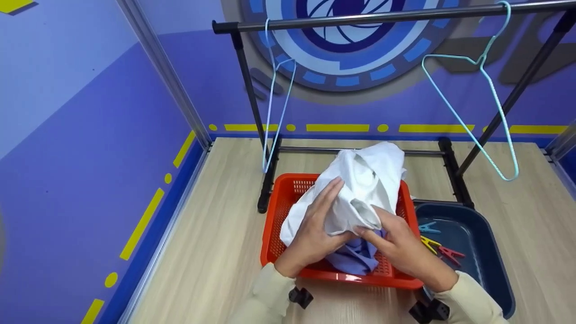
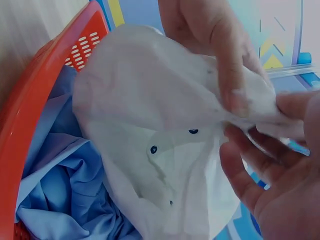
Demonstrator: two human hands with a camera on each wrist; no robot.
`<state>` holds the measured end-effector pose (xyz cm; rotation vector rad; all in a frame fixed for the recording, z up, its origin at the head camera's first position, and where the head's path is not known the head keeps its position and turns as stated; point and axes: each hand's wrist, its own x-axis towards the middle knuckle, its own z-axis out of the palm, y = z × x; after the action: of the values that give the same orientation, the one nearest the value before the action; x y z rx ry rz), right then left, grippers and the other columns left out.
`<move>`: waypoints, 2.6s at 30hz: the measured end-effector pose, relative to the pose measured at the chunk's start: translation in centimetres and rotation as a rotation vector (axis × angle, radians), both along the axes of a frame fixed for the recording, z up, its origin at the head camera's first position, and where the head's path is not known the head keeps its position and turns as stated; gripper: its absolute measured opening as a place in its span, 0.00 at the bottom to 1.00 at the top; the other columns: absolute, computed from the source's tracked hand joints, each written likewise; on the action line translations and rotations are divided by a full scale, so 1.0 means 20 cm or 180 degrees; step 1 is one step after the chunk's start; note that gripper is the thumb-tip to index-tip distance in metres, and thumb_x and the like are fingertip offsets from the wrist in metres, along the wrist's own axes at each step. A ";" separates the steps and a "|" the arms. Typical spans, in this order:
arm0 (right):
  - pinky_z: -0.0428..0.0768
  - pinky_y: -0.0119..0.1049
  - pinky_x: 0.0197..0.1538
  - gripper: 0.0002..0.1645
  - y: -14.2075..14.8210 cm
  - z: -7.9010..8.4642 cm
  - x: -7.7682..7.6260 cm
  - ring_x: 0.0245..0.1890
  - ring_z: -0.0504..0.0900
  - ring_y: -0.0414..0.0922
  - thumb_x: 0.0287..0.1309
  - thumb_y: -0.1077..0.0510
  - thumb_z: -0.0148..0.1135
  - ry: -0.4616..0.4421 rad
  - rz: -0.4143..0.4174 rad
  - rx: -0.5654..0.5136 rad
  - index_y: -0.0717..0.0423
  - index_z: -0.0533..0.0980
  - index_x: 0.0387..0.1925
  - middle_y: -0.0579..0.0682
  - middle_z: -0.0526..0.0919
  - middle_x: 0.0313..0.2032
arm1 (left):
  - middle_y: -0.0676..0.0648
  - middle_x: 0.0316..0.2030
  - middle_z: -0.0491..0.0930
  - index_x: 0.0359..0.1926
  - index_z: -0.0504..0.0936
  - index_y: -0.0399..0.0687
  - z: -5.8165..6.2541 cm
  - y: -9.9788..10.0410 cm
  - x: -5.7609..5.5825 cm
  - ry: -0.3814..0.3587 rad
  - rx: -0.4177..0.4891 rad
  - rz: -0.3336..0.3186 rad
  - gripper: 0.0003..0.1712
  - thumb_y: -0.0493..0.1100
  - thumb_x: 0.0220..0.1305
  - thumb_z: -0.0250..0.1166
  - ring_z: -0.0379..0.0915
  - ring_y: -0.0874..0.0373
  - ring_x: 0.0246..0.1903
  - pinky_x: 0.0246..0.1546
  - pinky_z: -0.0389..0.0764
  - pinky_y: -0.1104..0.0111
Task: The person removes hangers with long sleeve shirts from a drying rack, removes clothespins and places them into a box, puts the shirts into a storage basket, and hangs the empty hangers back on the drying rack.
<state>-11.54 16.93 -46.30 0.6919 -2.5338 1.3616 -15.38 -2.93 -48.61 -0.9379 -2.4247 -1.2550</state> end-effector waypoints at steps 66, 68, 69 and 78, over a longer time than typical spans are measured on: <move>0.59 0.62 0.67 0.28 0.28 -0.45 0.00 0.72 0.51 0.65 0.64 0.73 0.47 -0.1189 -0.1693 -0.0146 0.58 0.66 0.64 0.61 0.48 0.75 | 0.46 0.28 0.84 0.32 0.80 0.42 0.12 -0.11 0.04 0.0347 0.0754 0.0037 0.05 0.36 0.53 0.67 0.82 0.59 0.31 0.40 0.82 0.70; 0.60 0.62 0.67 0.28 0.28 -0.45 0.00 0.72 0.52 0.65 0.63 0.74 0.47 -0.1201 -0.1737 -0.0192 0.57 0.67 0.64 0.60 0.48 0.75 | 0.46 0.27 0.83 0.33 0.79 0.42 0.15 -0.13 0.05 0.0210 0.0705 -0.0098 0.05 0.35 0.53 0.66 0.80 0.60 0.31 0.40 0.82 0.70; 0.61 0.61 0.66 0.28 0.28 -0.45 0.00 0.72 0.52 0.65 0.63 0.74 0.47 -0.1197 -0.1755 -0.0208 0.58 0.67 0.64 0.60 0.48 0.75 | 0.46 0.26 0.83 0.32 0.79 0.42 0.17 -0.14 0.06 0.0119 0.0654 -0.0185 0.05 0.34 0.52 0.66 0.79 0.61 0.30 0.39 0.82 0.72; 0.60 0.62 0.67 0.29 0.27 -0.44 0.00 0.73 0.51 0.65 0.62 0.73 0.49 -0.1252 -0.1826 -0.0192 0.57 0.66 0.64 0.60 0.48 0.75 | 0.48 0.15 0.70 0.21 0.73 0.42 0.27 -0.14 0.14 0.0059 0.0158 -0.0859 0.08 0.33 0.49 0.65 0.62 0.66 0.22 0.26 0.65 0.82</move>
<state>-11.50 22.41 -55.18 -0.3390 -2.6407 1.4405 -12.63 -5.78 -43.21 -1.2897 -2.2986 -1.3784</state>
